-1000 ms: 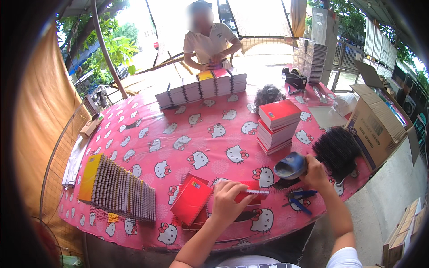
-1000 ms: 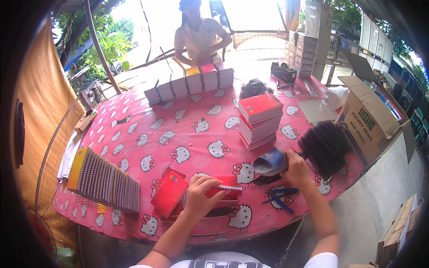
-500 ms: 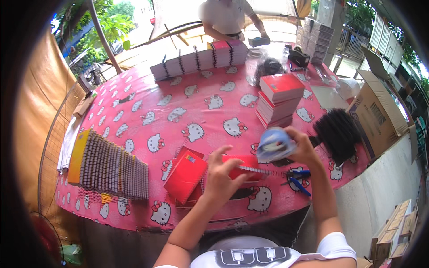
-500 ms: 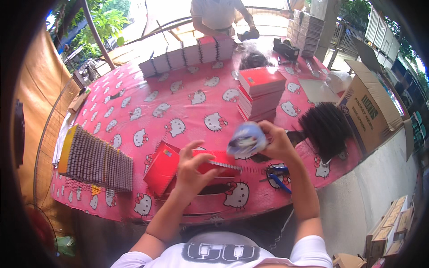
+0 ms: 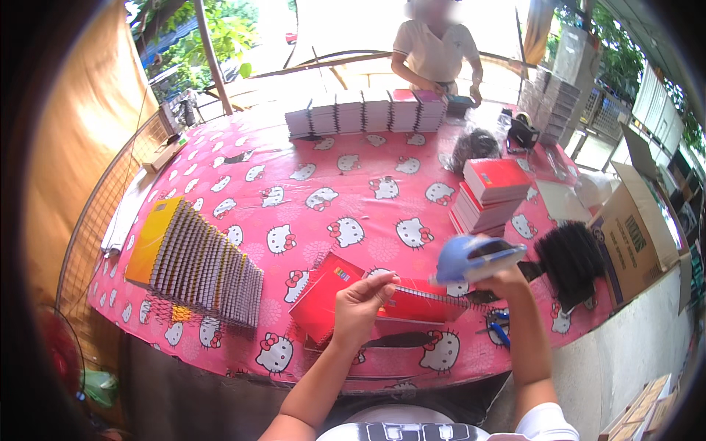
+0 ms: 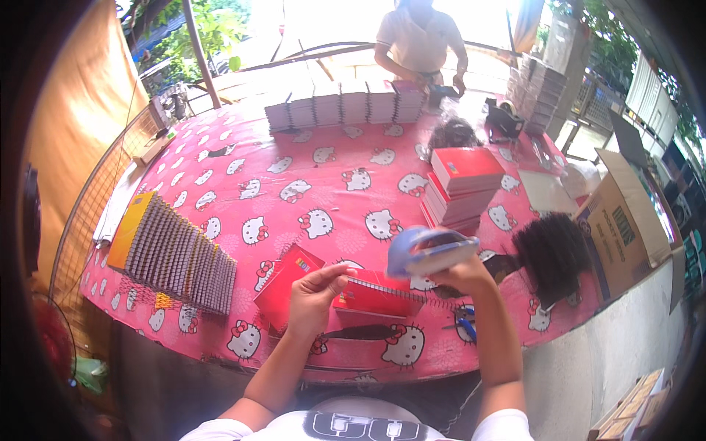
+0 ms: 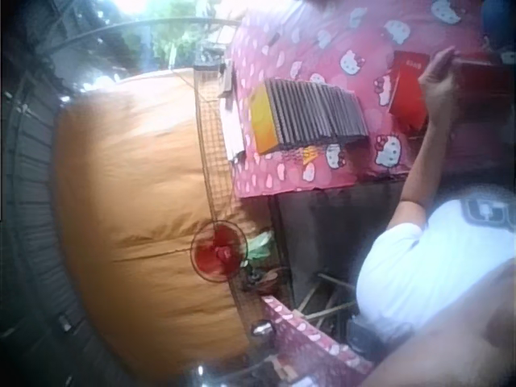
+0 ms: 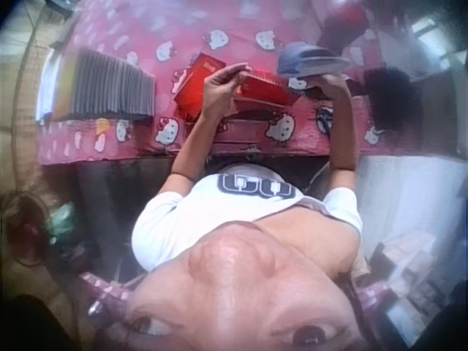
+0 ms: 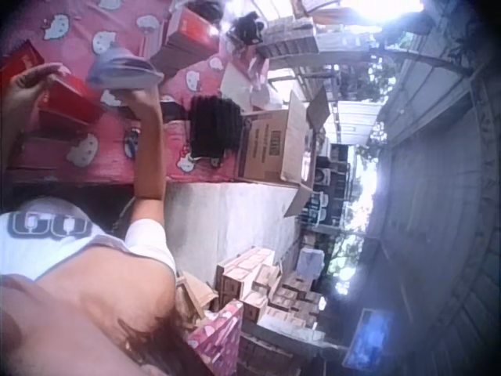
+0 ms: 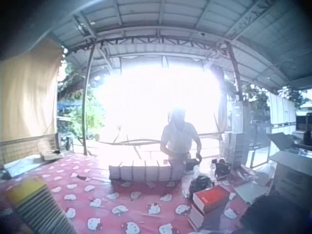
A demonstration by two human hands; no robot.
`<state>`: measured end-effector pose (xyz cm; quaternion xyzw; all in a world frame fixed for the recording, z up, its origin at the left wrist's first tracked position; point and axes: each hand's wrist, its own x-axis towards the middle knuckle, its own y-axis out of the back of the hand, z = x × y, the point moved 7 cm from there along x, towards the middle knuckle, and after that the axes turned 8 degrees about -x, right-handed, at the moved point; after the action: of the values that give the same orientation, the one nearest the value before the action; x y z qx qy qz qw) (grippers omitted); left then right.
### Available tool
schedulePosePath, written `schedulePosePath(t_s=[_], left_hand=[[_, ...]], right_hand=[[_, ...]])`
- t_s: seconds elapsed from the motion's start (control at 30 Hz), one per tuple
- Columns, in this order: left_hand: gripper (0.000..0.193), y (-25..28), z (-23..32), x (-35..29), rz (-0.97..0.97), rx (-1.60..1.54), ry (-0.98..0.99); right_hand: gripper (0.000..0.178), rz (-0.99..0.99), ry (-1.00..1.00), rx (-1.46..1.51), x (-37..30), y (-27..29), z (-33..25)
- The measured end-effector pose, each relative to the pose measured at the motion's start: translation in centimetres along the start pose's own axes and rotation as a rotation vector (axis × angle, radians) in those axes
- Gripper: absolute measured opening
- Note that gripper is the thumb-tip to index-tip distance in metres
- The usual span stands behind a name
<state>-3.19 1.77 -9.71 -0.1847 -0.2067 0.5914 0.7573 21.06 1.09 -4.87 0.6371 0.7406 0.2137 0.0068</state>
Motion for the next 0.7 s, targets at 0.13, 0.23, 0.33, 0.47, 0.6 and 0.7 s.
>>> schedulePosePath(t_s=[0.13, 0.23, 0.33, 0.47, 0.6, 0.7], left_hand=[[0.022, -0.1, -0.2, 0.2, -0.015, 0.042, 0.017], [0.022, 0.0, 0.2, 0.1, -0.001, 0.104, 0.004], [0.024, 0.4, -0.5, 0.3, -0.019, 0.088, 0.021], [0.019, 0.1, -0.9, 0.5, -0.052, 0.016, 0.046], [0.028, -1.9, -0.7, 0.2, -0.219, 0.077, 0.041], [0.026, -2.9, 1.4, -0.4, -0.206, 0.021, -0.117]], right_hand=[[0.044, 0.054, -0.100, -0.352, 0.6, -0.4, 1.6], [0.042, 0.002, -0.032, -0.035, 0.5, -0.6, -0.4], [0.037, 0.081, -0.004, -0.693, 0.5, -0.9, 1.3], [0.036, 0.371, -0.207, -1.057, -2.5, 2.5, 1.3], [0.044, 0.390, -0.335, -1.277, -7.6, 5.7, 4.8], [0.062, 0.304, -0.203, -1.102, -9.7, 4.7, 2.4]])
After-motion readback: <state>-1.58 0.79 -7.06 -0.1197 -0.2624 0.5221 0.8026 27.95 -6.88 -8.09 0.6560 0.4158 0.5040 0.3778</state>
